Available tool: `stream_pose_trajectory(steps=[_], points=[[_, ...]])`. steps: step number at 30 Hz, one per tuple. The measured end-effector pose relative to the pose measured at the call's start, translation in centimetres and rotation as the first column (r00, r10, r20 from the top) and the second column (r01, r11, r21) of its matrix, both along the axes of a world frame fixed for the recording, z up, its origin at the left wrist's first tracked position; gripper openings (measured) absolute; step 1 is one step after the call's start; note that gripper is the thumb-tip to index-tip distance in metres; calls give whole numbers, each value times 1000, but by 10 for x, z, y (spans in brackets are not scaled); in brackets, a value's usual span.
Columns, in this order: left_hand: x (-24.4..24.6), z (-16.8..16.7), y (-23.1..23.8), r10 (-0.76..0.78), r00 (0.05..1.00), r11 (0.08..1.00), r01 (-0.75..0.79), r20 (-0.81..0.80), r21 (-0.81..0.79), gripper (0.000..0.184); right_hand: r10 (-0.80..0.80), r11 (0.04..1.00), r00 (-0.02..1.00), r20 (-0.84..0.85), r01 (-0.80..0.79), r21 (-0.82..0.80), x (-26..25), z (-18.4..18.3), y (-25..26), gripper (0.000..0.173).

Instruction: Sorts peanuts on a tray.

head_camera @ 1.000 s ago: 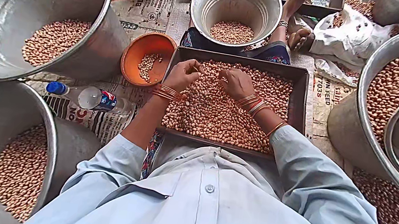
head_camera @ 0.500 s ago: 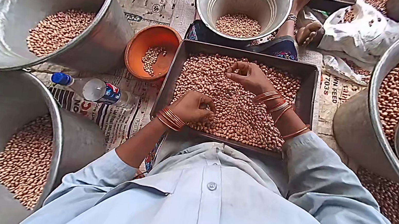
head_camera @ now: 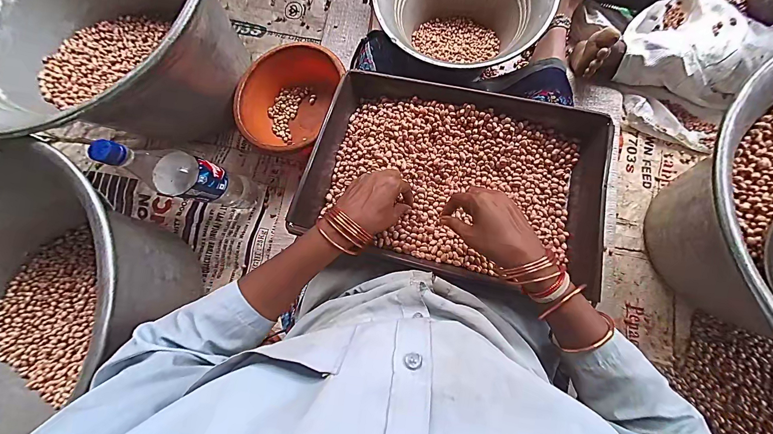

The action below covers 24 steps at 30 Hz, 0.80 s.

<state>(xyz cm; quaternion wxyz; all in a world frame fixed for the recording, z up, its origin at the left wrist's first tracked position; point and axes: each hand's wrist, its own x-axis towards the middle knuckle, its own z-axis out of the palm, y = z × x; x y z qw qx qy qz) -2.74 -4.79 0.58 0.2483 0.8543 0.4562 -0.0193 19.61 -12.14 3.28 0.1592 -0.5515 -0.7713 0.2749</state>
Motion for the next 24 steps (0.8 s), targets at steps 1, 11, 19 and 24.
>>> stream_pose_trajectory(steps=[1, 11, 19, 24], points=[[-3, 2, 3, 1, 1000, 1000, 0, 19, -4, 15, 14, 1000, 998, 63, -15, 21, -6, -6, -4, 9], [-87, 72, 49, 270, 947, 794, -321, 173, 516, 24, -12, 997, 977, 211, -4, 74, -32, -34, 0, 12], [-60, -2, 13, 42, 990, 977, -68, 131, 204, 11, -11, 1000, 978, 210, 9, 12, -32, -37, -1, 14], [-77, -4, 16, 222, 870, 960, -274, 441, 56, 13, -1, 1000, 997, 76, 2, -17, -21, -39, 2, 15]])
